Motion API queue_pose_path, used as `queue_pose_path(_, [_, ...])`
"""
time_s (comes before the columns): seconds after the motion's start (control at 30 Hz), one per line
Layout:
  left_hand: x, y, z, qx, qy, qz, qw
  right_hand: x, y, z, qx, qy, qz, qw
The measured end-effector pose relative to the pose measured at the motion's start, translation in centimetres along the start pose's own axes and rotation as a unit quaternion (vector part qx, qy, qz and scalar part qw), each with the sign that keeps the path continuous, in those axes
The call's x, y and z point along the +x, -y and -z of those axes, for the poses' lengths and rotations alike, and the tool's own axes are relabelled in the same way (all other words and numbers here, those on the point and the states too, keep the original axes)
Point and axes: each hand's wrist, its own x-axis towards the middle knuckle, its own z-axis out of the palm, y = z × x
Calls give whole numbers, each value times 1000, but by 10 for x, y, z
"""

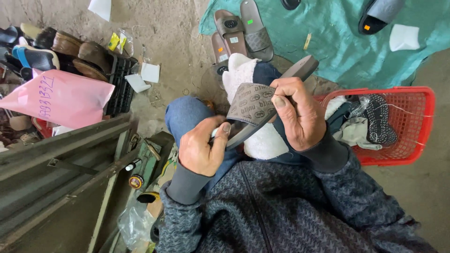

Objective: Hand-stitching the upper part of a sandal to its sole using a needle and thread.

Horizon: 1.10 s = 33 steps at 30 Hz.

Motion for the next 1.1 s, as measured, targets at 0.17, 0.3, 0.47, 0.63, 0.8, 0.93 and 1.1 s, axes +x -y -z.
queue_pose_path(0.17, [-2, -9, -2, -17, 13, 18, 1000, 6, 11, -4, 13, 6, -10, 1000])
queue_pose_path(0.3, [0, -8, -9, -39, 15, 22, 999, 8, 15, -3, 13, 6, -7, 1000])
queue_pose_path(0.47, [0, -11, -11, -54, 3, 22, 998, 11, 20, 0, 20, 7, -10, 1000])
queue_pose_path(0.63, [-2, -9, -13, -64, -8, 29, 998, 13, 22, 2, 25, 12, -10, 1000])
queue_pose_path(0.8, [-3, -15, -12, -71, -17, 29, 997, 13, 23, 3, 32, 18, -9, 999])
queue_pose_path(0.93, [-4, -13, -13, -68, -25, 26, 997, 10, 20, 1, 32, 15, -4, 999])
queue_pose_path(1.1, [-4, -10, -13, -68, -28, 32, 997, 11, 22, 3, 34, 18, -9, 999])
